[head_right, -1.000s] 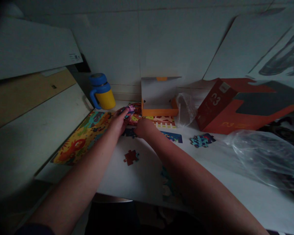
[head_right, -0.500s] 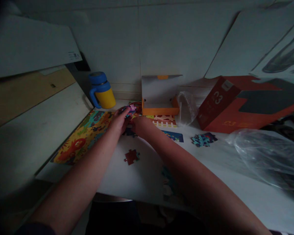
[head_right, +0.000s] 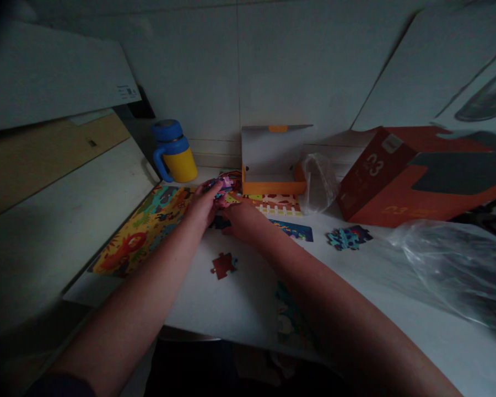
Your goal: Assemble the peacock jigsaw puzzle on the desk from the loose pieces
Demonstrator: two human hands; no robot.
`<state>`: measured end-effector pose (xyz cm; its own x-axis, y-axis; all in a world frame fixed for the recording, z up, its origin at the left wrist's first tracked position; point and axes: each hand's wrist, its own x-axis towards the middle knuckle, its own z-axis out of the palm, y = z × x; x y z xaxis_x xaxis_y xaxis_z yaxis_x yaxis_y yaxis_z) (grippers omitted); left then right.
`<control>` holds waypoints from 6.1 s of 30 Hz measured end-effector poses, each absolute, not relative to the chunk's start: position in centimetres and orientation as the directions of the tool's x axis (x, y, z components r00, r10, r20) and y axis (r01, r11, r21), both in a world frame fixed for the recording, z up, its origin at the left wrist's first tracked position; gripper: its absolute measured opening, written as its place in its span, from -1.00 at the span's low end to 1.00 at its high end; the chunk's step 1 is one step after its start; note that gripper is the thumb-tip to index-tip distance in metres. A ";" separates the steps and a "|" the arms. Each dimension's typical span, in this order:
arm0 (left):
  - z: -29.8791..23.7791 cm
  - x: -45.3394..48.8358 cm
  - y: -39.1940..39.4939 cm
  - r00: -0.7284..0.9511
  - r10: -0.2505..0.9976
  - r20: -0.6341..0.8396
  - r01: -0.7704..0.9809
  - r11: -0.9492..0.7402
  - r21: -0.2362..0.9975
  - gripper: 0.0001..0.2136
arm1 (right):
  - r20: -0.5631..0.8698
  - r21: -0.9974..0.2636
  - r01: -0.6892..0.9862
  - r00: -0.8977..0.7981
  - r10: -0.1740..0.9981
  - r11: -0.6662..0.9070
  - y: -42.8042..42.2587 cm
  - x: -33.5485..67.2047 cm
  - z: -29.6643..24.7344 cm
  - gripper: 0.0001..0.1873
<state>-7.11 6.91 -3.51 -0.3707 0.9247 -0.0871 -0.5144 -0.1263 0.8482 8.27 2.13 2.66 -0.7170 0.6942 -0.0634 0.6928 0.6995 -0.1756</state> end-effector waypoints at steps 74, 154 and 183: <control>-2.9 -6.3 6.3 -0.383 0.924 -0.016 -0.474 -0.181 0.861 -0.51 | -0.166 -0.185 0.666 -0.746 0.644 0.723 4.5 13.9 2.8 -0.58; -2.1 -5.7 5.4 -0.230 0.973 -0.003 -0.420 -0.096 0.903 -0.48 | -0.341 0.008 0.836 -0.513 0.788 0.549 4.9 18.2 5.6 -0.37; -1.8 -3.9 4.0 -0.016 0.998 0.058 -0.390 -0.060 0.919 -0.47 | 0.039 -0.759 0.598 -0.350 0.936 0.256 7.5 16.7 4.0 -0.75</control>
